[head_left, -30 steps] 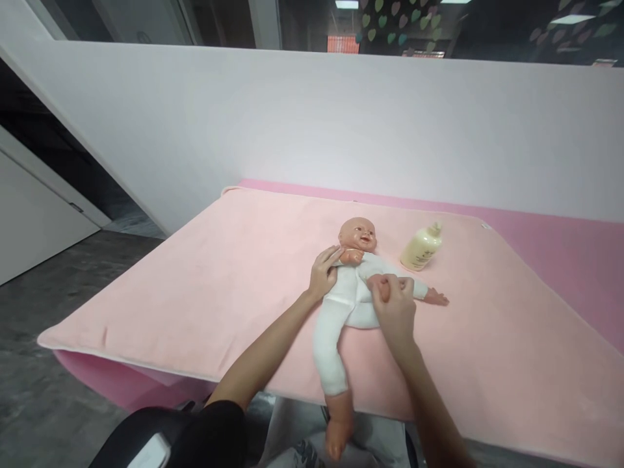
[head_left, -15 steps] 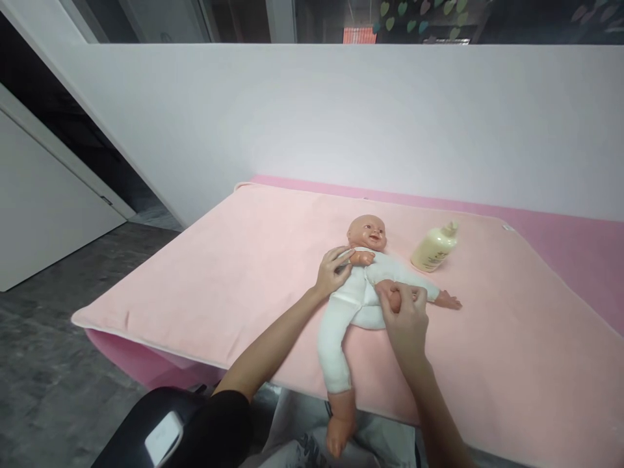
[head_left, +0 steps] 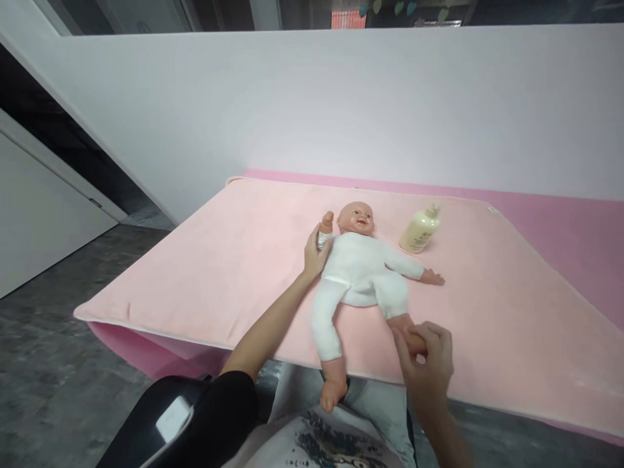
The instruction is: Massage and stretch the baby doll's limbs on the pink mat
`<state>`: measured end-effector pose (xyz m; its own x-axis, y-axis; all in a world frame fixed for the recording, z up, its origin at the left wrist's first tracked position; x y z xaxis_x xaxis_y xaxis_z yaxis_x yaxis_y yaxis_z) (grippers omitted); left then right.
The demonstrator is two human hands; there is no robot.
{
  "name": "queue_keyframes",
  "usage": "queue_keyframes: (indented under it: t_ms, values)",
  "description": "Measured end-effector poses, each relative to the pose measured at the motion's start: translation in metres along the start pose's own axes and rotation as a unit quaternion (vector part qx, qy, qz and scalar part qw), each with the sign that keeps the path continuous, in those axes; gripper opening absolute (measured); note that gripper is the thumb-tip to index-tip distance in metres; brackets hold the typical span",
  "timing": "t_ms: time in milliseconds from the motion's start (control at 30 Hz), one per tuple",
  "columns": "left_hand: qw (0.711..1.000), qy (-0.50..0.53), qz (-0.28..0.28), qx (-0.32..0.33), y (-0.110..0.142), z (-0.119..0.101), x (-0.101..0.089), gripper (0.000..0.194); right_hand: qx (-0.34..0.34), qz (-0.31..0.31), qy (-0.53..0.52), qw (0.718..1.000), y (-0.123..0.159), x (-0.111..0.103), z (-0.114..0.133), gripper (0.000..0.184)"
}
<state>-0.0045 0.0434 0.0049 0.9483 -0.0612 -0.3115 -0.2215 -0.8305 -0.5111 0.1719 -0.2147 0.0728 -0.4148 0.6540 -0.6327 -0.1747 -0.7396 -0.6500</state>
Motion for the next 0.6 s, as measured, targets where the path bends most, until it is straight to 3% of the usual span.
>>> queue_keyframes:
  t_ms: [167, 300, 433, 600]
  values:
    - [0.992, 0.082, -0.07, -0.072, -0.001, 0.014, -0.004, 0.06, 0.016, 0.008, -0.014, 1.0, 0.051, -0.017, -0.008, 0.016]
    - [0.962, 0.165, -0.152, -0.157, -0.002, 0.037, -0.01, 0.047, 0.035, 0.037, 0.016, 0.999, 0.074, -0.015, -0.011, 0.013]
    - [0.93, 0.221, -0.201, -0.213, -0.003, 0.052, -0.016, 0.03, 0.029, 0.084, 0.064, 0.994, 0.081, -0.008, -0.008, 0.015]
    - [0.946, 0.198, -0.185, -0.179, 0.0, 0.042, -0.016, 0.039, 0.036, 0.122, 0.07, 0.989, 0.069, -0.01, -0.006, 0.023]
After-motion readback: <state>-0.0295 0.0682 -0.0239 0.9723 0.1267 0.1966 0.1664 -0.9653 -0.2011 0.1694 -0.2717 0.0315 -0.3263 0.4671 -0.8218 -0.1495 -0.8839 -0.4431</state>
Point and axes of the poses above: each hand's wrist, its own y-axis away from the middle knuckle, its own x-axis out of the palm, z = x × y, the point moved 4 cm from there along -y, towards the middle knuckle, and after that the axes turned 11 degrees about z, right-handed, at the moved point
